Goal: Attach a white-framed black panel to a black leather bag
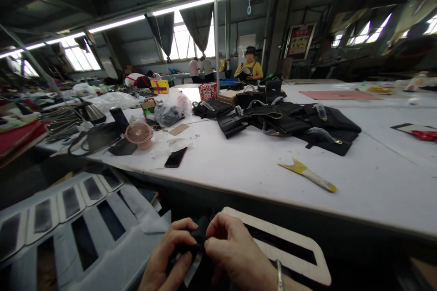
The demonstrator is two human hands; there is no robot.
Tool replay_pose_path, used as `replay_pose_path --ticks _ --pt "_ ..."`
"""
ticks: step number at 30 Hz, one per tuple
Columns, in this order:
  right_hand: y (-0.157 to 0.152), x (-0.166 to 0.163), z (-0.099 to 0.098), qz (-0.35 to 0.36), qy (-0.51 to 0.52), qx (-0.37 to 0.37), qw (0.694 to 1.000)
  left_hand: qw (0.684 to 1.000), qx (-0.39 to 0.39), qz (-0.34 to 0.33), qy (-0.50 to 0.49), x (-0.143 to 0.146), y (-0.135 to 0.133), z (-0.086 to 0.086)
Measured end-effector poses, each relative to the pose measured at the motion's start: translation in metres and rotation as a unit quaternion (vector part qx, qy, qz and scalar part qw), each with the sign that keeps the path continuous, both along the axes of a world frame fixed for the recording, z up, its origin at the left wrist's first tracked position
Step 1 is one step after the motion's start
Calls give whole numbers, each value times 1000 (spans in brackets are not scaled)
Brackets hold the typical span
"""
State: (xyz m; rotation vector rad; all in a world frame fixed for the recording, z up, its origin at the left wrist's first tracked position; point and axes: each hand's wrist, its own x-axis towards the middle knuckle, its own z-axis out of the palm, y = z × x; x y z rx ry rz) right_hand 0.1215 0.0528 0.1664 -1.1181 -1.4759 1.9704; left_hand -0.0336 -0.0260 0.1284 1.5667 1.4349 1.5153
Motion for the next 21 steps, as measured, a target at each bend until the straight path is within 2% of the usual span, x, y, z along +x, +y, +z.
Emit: replay_pose_path --ticks 5,10,17,21 --pt "-3 -2 -8 -22 -14 21 999 1000 12 19 6 8 0 -8" --pt "-2 -7 -15 -33 -26 4 999 1000 -2 20 6 9 -2 -9" --pt "1 -1 -4 14 22 -9 1000 1000 10 13 -3 1 -3 -11" --pt "2 2 -2 7 22 -17 1000 999 31 14 7 3 -3 -8"
